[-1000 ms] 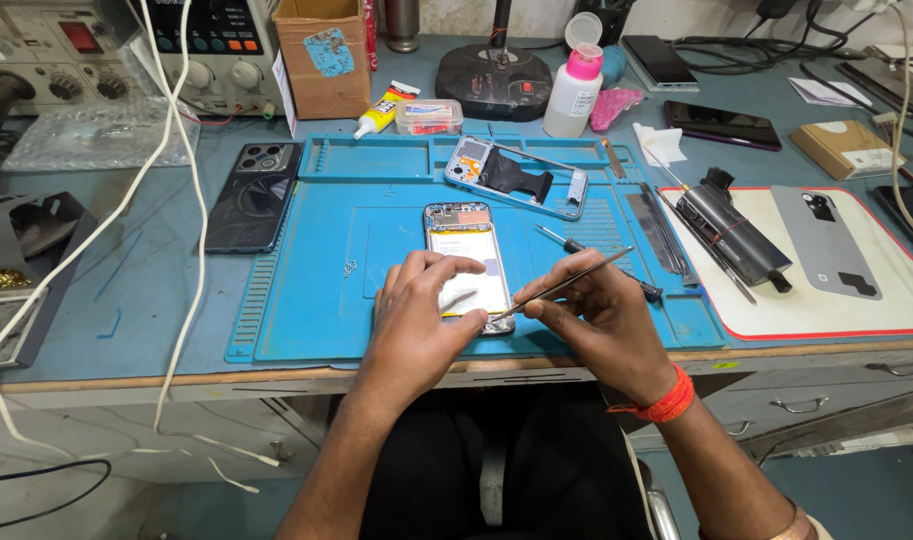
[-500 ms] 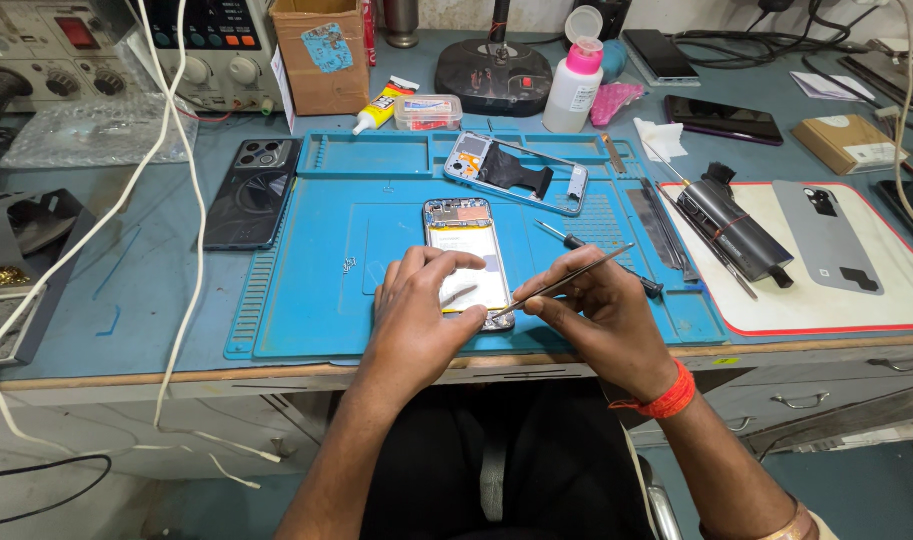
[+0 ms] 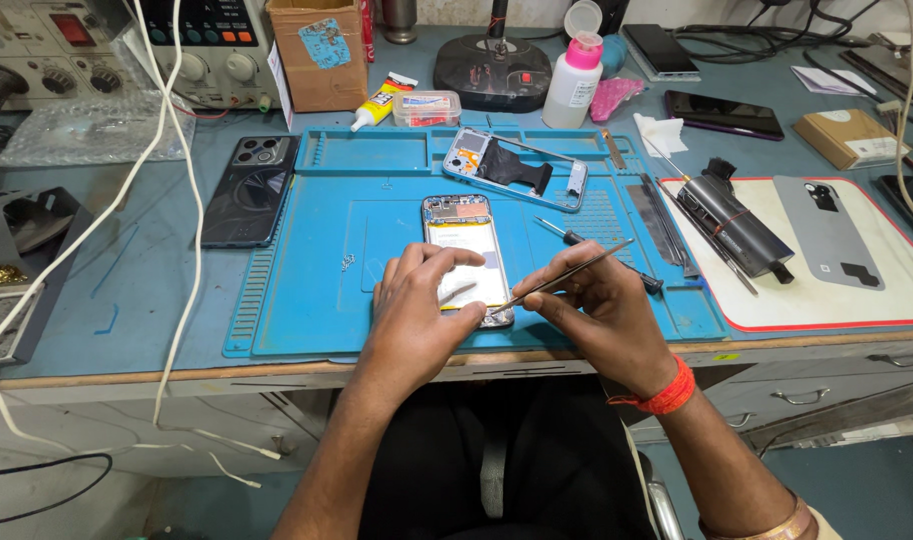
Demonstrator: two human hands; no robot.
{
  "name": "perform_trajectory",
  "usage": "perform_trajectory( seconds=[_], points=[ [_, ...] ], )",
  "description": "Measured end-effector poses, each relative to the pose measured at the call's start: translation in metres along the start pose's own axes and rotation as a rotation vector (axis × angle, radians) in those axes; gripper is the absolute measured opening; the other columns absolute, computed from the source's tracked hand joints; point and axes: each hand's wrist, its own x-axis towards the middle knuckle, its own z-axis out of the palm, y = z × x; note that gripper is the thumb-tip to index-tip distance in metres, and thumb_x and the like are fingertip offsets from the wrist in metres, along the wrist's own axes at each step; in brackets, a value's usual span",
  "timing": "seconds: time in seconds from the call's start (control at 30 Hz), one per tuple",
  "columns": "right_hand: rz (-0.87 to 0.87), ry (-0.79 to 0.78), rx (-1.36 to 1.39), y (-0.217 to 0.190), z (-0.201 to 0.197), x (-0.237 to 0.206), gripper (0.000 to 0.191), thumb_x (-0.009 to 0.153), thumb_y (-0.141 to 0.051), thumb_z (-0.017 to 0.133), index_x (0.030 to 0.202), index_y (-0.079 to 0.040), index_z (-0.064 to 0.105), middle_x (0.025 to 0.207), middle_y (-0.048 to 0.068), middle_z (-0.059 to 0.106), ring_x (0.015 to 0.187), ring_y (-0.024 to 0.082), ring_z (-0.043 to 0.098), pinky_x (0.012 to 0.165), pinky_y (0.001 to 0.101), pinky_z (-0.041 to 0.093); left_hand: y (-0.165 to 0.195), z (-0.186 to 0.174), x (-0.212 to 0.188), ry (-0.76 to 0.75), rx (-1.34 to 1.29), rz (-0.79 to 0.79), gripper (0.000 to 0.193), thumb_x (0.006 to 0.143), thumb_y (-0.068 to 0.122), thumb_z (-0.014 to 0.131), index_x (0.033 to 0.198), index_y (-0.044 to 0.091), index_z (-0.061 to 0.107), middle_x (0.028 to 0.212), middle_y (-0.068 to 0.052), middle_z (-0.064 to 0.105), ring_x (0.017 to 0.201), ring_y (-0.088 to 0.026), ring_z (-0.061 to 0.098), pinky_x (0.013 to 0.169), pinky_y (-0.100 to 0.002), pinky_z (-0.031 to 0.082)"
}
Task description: The person repairs a disassembled smartphone on a blue repair mat. They lift and reposition the phone, use a metal pry tool to work around the battery and screen assembly, press components into place, and later use a screwdriver on the phone's internal parts.
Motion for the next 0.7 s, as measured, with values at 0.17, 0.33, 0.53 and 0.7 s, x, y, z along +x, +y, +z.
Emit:
perform_trajectory(
  seconds=[0.17, 0.33, 0.53, 0.7],
  points=[
    [0.001, -0.002, -0.003, 0.001, -0.0002, -0.0002, 0.029, 0.092, 0.003, 0.072, 0.112, -0.003, 0.052, 0.107, 0.012, 0.075, 0.098, 0.015, 0.075, 0.082, 0.0278, 0.062, -0.0002, -0.0003, 0.0, 0.0, -0.001, -0.001, 0.045, 0.072, 0.025, 0.078, 0.116, 0.019, 0.074, 0.114, -0.006, 0.062, 0.112, -0.029, 0.056, 0.101, -0.042, 0.042],
    [-0.007, -0.008, -0.015, 0.0018, -0.0009, 0.0006, 0.029, 0.092, 0.002, 0.072, 0.112, -0.003, 0.051, 0.107, 0.012, 0.075, 0.098, 0.014, 0.075, 0.08, 0.0275, 0.062, 0.0002, -0.0002, 0.0002, -0.009, 0.01, -0.019, 0.044, 0.072, 0.025, 0.077, 0.116, 0.019, 0.074, 0.113, -0.006, 0.061, 0.111, -0.029, 0.056, 0.1, -0.042, 0.042],
    [-0.022, -0.012, -0.001, 0.0015, -0.0005, 0.0001, 0.028, 0.093, 0.003, 0.072, 0.111, -0.003, 0.051, 0.107, 0.012, 0.075, 0.099, 0.014, 0.074, 0.081, 0.0277, 0.062, -0.0004, -0.0001, 0.0001, 0.002, 0.007, 0.0, 0.044, 0.072, 0.025, 0.077, 0.116, 0.019, 0.074, 0.113, -0.007, 0.062, 0.111, -0.029, 0.056, 0.1, -0.042, 0.042],
    [-0.015, -0.02, 0.018, 0.0011, -0.0007, 0.0006, 0.028, 0.093, 0.002, 0.072, 0.111, -0.004, 0.051, 0.107, 0.012, 0.075, 0.098, 0.013, 0.073, 0.079, 0.0275, 0.062, 0.0001, -0.0007, 0.0002, -0.014, 0.017, -0.023, 0.044, 0.072, 0.025, 0.077, 0.116, 0.019, 0.074, 0.113, -0.007, 0.061, 0.11, -0.029, 0.056, 0.1, -0.042, 0.043]
  ],
)
